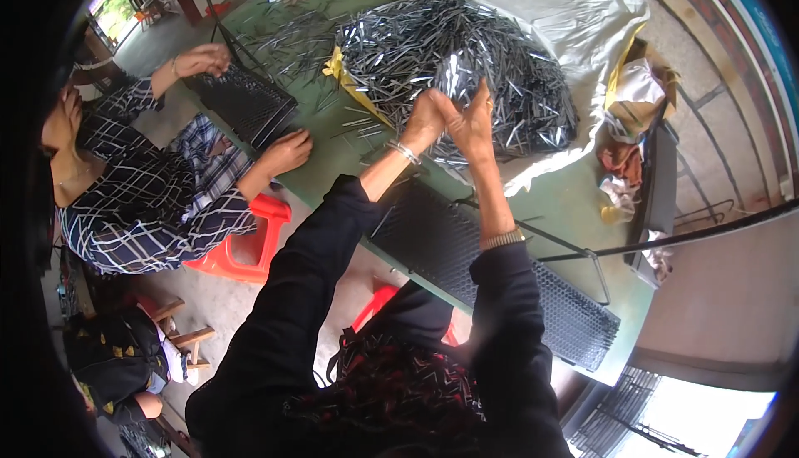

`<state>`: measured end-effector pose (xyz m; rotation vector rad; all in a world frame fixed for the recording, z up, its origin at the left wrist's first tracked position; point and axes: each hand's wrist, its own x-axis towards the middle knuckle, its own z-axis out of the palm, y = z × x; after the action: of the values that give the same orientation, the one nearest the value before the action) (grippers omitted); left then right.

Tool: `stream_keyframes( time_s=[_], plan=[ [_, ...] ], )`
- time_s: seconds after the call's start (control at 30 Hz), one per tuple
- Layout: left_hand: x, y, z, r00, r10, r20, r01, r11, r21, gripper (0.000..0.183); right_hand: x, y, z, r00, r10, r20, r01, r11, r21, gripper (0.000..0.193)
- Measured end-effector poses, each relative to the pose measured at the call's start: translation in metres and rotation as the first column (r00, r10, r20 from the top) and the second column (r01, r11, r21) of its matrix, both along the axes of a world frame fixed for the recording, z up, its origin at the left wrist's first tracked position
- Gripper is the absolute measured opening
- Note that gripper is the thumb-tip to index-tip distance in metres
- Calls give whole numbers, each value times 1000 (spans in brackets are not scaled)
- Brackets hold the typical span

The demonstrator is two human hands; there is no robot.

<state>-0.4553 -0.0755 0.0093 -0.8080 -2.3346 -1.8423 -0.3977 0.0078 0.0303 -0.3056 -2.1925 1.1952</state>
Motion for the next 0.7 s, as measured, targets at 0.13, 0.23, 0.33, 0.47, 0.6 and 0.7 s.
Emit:
stream_keyframes(
  time_s=[0.13, 0.23, 0.33, 0.47, 0.6, 0.7],
  plan=[
    [7, -34, -13, 993, 41, 112, -23, 987, -161, 22, -11, -45, -2, 1000, 27, 9, -23, 941, -337, 103],
    [16, -48, -34, 996, 22, 85, -13, 994, -105, 26, -21, -51, -39, 999, 44, -19, -47, 853, -520, 77],
    [30, -65, -50, 999, 33, 25, -31, 996, -78, 42, -16, -71, -58, 997, 27, -71, -65, 780, -622, 52],
    [41, -83, -68, 994, 57, 94, -60, 998, 31, 49, 3, -105, -29, 994, 45, 99, 40, 699, -714, 39],
    [46, -76, -73, 986, 74, 148, -95, 986, 139, 48, 8, -103, -39, 998, 37, -51, -63, 648, -759, 26],
    [46, -75, -80, 984, 93, 149, -120, 977, 177, 51, 13, -104, -38, 987, 50, -154, -153, 601, -785, 24]
  ],
)
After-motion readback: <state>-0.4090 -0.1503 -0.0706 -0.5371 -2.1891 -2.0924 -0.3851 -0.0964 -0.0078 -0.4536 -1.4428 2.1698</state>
